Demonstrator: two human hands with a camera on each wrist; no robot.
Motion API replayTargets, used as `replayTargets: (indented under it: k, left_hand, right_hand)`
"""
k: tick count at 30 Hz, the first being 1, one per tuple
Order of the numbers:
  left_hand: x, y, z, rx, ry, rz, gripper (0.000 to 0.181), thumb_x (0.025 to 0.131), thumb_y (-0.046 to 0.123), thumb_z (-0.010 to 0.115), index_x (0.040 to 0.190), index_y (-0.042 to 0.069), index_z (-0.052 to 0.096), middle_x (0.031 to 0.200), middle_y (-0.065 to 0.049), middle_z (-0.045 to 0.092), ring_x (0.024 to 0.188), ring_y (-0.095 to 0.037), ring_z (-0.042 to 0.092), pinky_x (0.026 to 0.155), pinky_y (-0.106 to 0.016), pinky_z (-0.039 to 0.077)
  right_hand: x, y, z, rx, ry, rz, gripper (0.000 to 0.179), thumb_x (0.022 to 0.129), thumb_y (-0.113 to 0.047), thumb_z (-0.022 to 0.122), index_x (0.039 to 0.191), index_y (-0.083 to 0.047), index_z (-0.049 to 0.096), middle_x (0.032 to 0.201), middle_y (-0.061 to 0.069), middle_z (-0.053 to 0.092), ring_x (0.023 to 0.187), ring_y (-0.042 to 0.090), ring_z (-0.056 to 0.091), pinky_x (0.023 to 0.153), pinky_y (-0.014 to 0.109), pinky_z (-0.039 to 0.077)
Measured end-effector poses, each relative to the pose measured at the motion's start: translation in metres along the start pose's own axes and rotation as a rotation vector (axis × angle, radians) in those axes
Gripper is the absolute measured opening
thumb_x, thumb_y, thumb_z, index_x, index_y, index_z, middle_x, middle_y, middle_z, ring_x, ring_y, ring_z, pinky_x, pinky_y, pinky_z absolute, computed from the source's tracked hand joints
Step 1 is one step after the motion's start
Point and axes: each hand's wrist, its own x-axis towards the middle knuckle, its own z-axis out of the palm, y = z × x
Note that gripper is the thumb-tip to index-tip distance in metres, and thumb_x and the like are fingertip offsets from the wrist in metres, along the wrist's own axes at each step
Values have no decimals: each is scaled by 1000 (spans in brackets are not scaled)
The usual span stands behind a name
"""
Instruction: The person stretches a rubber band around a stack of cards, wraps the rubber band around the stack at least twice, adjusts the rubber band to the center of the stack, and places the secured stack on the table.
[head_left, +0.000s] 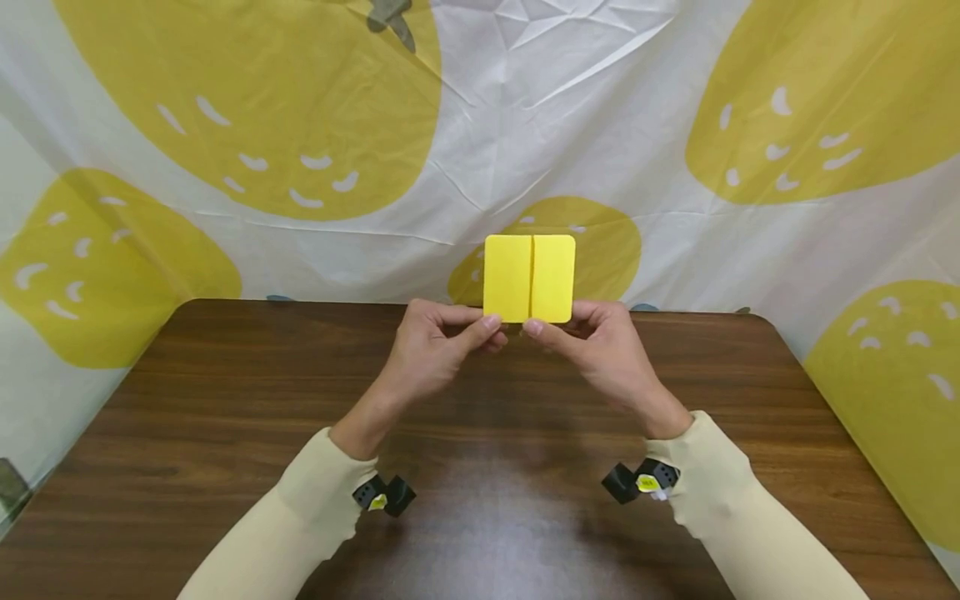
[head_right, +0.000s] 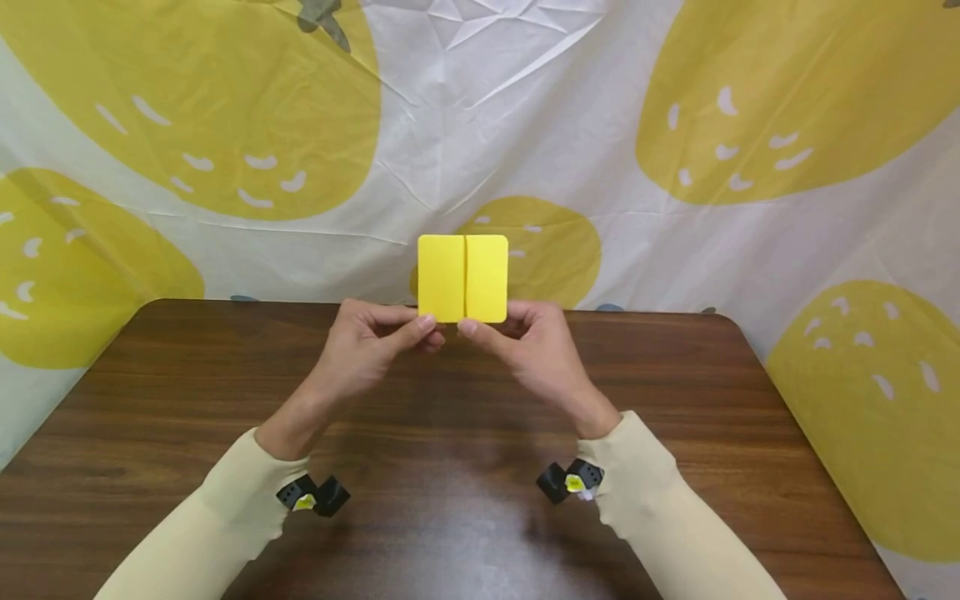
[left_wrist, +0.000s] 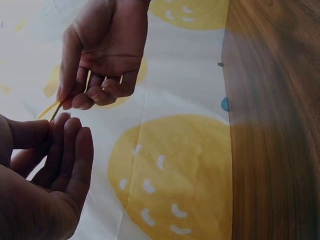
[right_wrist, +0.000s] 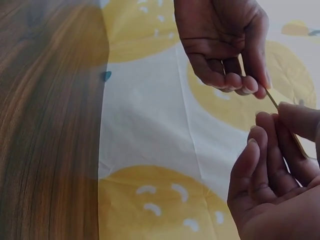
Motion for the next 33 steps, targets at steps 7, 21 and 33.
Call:
replayTargets:
  k: [7, 21, 33]
  left_hand:
    - [-1, -1, 2, 3, 1, 0, 13, 95, -4, 67, 96, -16, 74, 79, -21, 74, 71, -14, 71, 79, -51, 58]
    - [-3, 2, 3, 72, 0, 24, 12, 94, -3, 69, 93, -12, 76, 77, -17, 74, 71, -15, 71, 77, -48, 59]
    - [-1, 5, 2, 50, -10, -19, 13, 94, -2, 69, 98, -13, 76, 79, -17, 75, 73, -15, 72, 79, -48, 59]
  right_hand:
    - [0, -2, 3, -24, -29, -35, 21, 95, -4, 71, 111, 9, 71, 100, 20, 74, 84, 18, 70, 76, 29, 57]
    - [1, -3, 6, -58, -13, -46, 21, 92, -5, 75, 109, 7, 73, 98, 12, 76, 83, 20, 71, 74, 27, 57]
    - [1, -6, 2, 10, -78, -25, 24, 95, -4, 71, 116, 8, 70, 106, 11, 75, 90, 20, 69, 80, 29, 56]
